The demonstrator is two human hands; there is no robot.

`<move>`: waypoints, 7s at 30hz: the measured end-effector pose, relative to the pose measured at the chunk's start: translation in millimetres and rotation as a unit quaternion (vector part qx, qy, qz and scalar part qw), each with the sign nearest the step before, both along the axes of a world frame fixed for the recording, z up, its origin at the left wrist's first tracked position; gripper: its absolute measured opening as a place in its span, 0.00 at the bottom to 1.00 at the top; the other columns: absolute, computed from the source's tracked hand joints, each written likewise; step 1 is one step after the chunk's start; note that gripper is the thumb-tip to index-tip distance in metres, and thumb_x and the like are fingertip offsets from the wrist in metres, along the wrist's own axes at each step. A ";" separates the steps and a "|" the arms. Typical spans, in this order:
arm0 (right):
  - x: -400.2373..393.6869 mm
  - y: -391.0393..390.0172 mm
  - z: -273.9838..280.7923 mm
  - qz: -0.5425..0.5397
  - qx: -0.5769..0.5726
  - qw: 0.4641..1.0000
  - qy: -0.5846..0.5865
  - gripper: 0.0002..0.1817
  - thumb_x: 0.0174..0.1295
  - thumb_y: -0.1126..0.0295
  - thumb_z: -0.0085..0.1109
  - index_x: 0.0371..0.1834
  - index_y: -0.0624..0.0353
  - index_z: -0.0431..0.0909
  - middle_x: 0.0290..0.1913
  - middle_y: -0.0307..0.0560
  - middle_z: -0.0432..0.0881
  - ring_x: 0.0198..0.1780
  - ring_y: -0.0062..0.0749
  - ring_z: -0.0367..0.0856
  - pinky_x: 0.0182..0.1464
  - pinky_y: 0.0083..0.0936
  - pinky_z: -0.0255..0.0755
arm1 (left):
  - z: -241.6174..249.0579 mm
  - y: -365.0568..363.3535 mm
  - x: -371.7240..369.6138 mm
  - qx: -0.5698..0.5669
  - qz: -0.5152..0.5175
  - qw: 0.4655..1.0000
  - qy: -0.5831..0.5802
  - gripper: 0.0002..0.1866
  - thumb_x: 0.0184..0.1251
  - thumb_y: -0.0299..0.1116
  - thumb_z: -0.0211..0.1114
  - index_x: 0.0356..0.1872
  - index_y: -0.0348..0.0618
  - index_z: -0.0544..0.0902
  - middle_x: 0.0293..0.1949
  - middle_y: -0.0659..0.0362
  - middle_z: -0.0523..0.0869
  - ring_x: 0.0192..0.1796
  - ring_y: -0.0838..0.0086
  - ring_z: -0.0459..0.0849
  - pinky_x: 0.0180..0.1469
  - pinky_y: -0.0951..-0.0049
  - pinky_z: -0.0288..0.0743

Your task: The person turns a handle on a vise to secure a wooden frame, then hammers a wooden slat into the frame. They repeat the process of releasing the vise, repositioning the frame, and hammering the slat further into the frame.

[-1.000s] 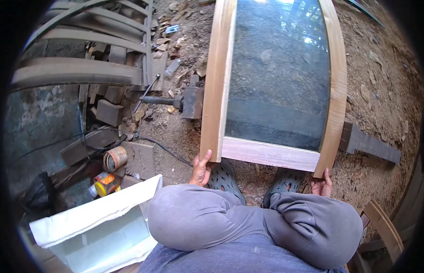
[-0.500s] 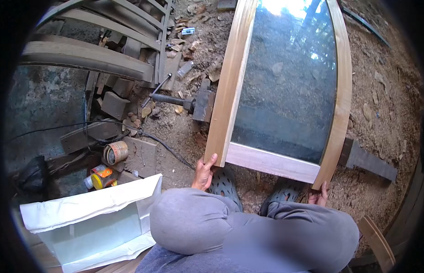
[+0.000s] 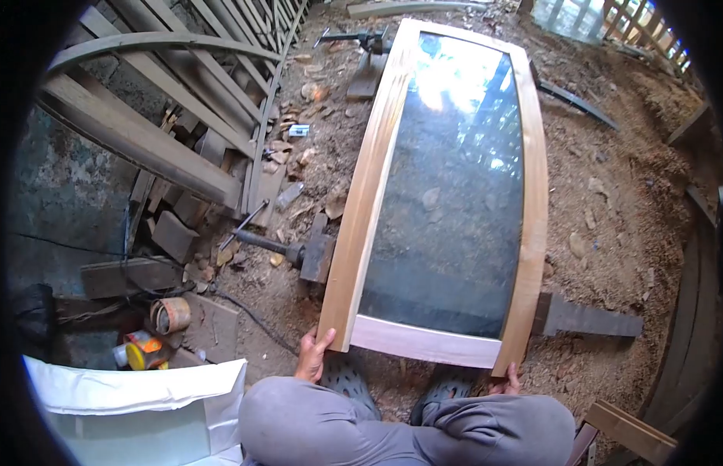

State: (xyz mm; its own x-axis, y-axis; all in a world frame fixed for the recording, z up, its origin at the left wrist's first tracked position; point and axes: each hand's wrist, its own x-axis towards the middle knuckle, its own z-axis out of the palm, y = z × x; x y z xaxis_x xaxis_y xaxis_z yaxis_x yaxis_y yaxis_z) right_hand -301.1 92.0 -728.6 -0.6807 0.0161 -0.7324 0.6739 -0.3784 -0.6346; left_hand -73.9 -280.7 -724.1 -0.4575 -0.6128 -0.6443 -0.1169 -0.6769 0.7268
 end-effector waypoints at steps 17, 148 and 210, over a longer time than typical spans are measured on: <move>-11.1 17.5 -3.0 0.109 0.091 0.989 -0.044 0.22 0.65 0.53 0.63 0.49 0.63 0.77 0.36 0.44 0.85 0.33 0.36 0.84 0.41 0.33 0.80 | -10.8 -25.8 -26.7 -0.340 -0.188 0.905 -0.173 0.31 0.59 0.52 0.72 0.51 0.32 0.78 0.44 0.45 0.86 0.47 0.59 0.86 0.50 0.63 0.78; 8.4 25.6 -2.6 0.078 0.114 0.990 -0.013 0.22 0.67 0.57 0.63 0.56 0.60 0.74 0.45 0.45 0.82 0.43 0.32 0.84 0.44 0.30 0.82 | -2.2 -13.3 7.7 -0.029 -0.120 0.986 -0.113 0.25 0.67 0.47 0.67 0.55 0.37 0.78 0.44 0.59 0.84 0.43 0.77 0.82 0.45 0.74 0.78; -25.7 95.0 -34.9 0.323 0.408 0.835 0.182 0.14 0.70 0.59 0.59 0.45 0.60 0.75 0.34 0.38 0.80 0.34 0.18 0.74 0.37 0.17 0.70 | 14.7 -269.3 51.5 -0.460 -0.189 0.695 -0.519 0.12 0.68 0.35 0.60 0.44 0.40 0.86 0.42 0.46 0.87 0.47 0.51 0.85 0.53 0.58 0.76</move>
State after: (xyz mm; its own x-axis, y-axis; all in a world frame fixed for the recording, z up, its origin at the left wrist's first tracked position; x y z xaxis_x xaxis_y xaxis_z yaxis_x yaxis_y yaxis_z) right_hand -326.8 186.9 -763.5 -0.9153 -0.0474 -0.4000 0.2770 0.6467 -0.7107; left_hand -22.5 -550.0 -709.4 -0.2790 -0.9465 -0.1624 -0.9446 0.2400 0.2238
